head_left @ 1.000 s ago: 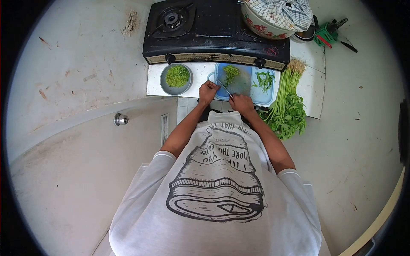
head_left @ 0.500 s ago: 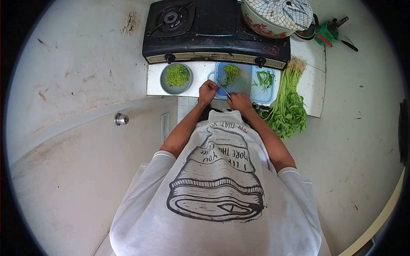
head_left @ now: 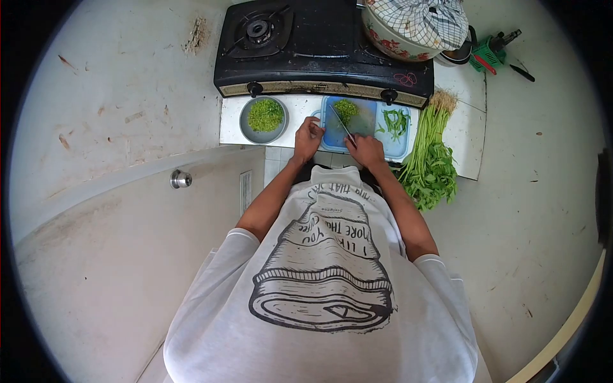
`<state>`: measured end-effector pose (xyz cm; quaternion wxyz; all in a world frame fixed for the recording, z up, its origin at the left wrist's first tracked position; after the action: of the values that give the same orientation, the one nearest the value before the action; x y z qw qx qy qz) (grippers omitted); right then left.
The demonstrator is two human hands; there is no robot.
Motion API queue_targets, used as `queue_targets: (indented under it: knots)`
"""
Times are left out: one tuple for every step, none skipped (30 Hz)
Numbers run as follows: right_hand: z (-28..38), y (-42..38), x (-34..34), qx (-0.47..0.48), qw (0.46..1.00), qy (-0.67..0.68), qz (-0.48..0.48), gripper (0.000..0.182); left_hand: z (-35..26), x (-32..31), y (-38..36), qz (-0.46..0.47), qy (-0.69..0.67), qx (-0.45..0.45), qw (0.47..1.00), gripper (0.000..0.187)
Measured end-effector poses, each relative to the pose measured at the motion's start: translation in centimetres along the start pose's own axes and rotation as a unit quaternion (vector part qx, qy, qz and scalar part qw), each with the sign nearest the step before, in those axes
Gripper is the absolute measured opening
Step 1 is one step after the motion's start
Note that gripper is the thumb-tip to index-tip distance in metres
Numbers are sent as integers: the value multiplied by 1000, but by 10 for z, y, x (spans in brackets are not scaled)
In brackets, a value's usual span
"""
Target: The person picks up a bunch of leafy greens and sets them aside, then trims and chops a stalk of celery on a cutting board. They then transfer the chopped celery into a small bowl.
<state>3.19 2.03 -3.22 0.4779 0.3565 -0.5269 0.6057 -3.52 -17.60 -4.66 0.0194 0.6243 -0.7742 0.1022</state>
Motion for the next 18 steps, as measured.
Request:
queue_targets:
  knots:
    - [-1,0,2,-1,1000,6,-6,45,-18,-3,1,13,9,-23,1000,29]
    - [-2,-1,5,-2,1000,13,-12,45,-35,-6,1,27,18,-46,998,35]
    - [-2,-1,6,0,1000,12,-18,44,-42,-13,2,59,36,-61,996,37]
    - [-1,-2,8,3,1000,11,-25,44,-49,-20,2,91,53,-77,991,41]
    - [-2,-2,10,6,999,11,-32,43,-55,-28,2,122,71,-92,986,44]
    - [-2,-3,12,6,1000,11,-26,43,-56,-34,0,150,95,-105,979,45]
    - [-3,-3,15,6,1000,11,-20,43,-57,-40,-1,177,118,-118,970,47]
    - [-3,-3,18,5,1000,11,-15,44,-58,-47,-2,204,142,-131,960,48]
    - [-4,-5,21,10,1000,6,-23,43,-60,-51,-2,218,167,-143,951,49]
    - [-5,-6,23,14,999,1,-30,42,-62,-54,-1,232,192,-155,941,50]
    - [-6,-7,26,19,999,-3,-38,41,-64,-58,-1,246,217,-167,930,50]
    - [-8,-7,26,21,999,-1,-38,41,-61,-60,2,251,229,-160,927,53]
    - [-10,-6,25,23,999,2,-38,40,-58,-61,6,255,242,-154,923,56]
    - [-12,-5,24,25,999,5,-39,39,-56,-63,9,260,254,-148,920,58]
    - [-15,-4,24,28,999,0,-46,39,-59,-62,12,257,239,-142,926,57]
    - [-18,-2,23,31,998,-4,-53,38,-63,-63,15,254,224,-137,931,56]
    - [-21,-1,21,34,998,-9,-60,37,-65,-63,17,251,209,-130,936,55]
    - [-23,-1,24,31,998,-4,-53,37,-69,-66,16,264,199,-135,934,57]
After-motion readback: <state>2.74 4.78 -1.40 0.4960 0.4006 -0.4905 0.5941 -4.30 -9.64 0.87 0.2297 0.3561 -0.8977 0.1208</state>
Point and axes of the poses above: each hand's wrist, its own y-axis towards the middle knuckle, its own x-axis out of the back of the hand, z = x × y, the point moved 10 cm from there along y, towards the middle knuckle, and after that the axes turned 15 degrees about -y, right-handed, at the moved point
